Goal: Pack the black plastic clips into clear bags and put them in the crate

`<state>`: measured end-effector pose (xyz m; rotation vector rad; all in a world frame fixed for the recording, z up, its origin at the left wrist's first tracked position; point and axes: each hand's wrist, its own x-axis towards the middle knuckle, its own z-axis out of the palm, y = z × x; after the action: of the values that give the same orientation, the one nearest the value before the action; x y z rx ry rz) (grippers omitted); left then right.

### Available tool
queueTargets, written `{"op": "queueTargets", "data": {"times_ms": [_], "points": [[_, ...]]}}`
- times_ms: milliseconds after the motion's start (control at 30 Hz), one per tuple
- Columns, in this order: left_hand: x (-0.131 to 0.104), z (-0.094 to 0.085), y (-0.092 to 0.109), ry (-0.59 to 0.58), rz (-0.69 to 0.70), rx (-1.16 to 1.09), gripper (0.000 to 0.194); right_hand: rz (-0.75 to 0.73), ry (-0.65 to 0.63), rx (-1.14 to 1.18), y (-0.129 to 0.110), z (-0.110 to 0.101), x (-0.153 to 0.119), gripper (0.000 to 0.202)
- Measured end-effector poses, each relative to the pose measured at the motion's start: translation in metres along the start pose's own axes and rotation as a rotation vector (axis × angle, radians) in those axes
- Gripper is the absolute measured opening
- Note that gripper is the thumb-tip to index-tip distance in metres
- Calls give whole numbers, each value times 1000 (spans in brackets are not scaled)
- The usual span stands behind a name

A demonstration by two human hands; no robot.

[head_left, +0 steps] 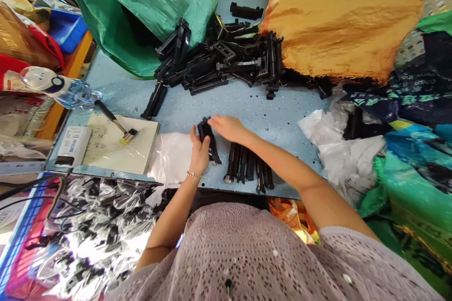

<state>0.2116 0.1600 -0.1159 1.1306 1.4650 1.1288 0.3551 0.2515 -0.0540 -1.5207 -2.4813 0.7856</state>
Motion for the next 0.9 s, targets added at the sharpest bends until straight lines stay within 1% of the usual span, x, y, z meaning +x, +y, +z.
{"op": "queueTargets", "data": {"times_ms": [67,100,133,200,267,333,367,433,467,533,567,600,633,700,733,767,833,900], "points": [[-14,8,-11,-99,-30,64,69,-6,199,-66,16,-11,45,39],[-20,12,-16,-123,-16,113,66,-14,266,-123,24,-15,68,41],[-26,17,-20,-133,12,171,63,-6,289,-178,32,-19,88,47],[-33,21,-25,-133,71,273,56,25,260,-267,43,-24,119,55],[-31,19,-25,-141,91,288,52,66,187,-317,47,-27,131,56],[-20,12,-19,-145,76,198,55,110,116,-318,43,-29,121,55],[-11,8,-14,-125,63,122,59,134,90,-296,38,-29,109,54],[7,2,-2,-53,40,-53,69,153,65,-209,25,-29,74,49],[15,0,5,-10,34,-137,72,132,65,-150,18,-28,53,45],[26,-2,20,52,35,-270,73,-4,40,-28,6,-28,12,40],[28,-2,27,52,35,-311,71,-71,32,32,2,-28,-6,36],[27,-1,33,26,31,-333,68,-104,64,71,-1,-29,-20,35],[24,0,40,-23,19,-345,65,-112,123,85,-3,-30,-29,36],[14,3,50,-136,-36,-363,60,-87,270,31,-2,-33,-36,40],[8,5,54,-171,-71,-376,58,-78,316,-14,-1,-34,-36,40],[3,7,57,-182,-99,-391,57,-75,326,-48,0,-34,-34,39],[-3,10,60,-140,-131,-413,56,-38,278,-44,0,-32,-32,42],[-3,11,60,-60,-128,-397,53,-5,204,23,-4,-27,-38,48]]}}
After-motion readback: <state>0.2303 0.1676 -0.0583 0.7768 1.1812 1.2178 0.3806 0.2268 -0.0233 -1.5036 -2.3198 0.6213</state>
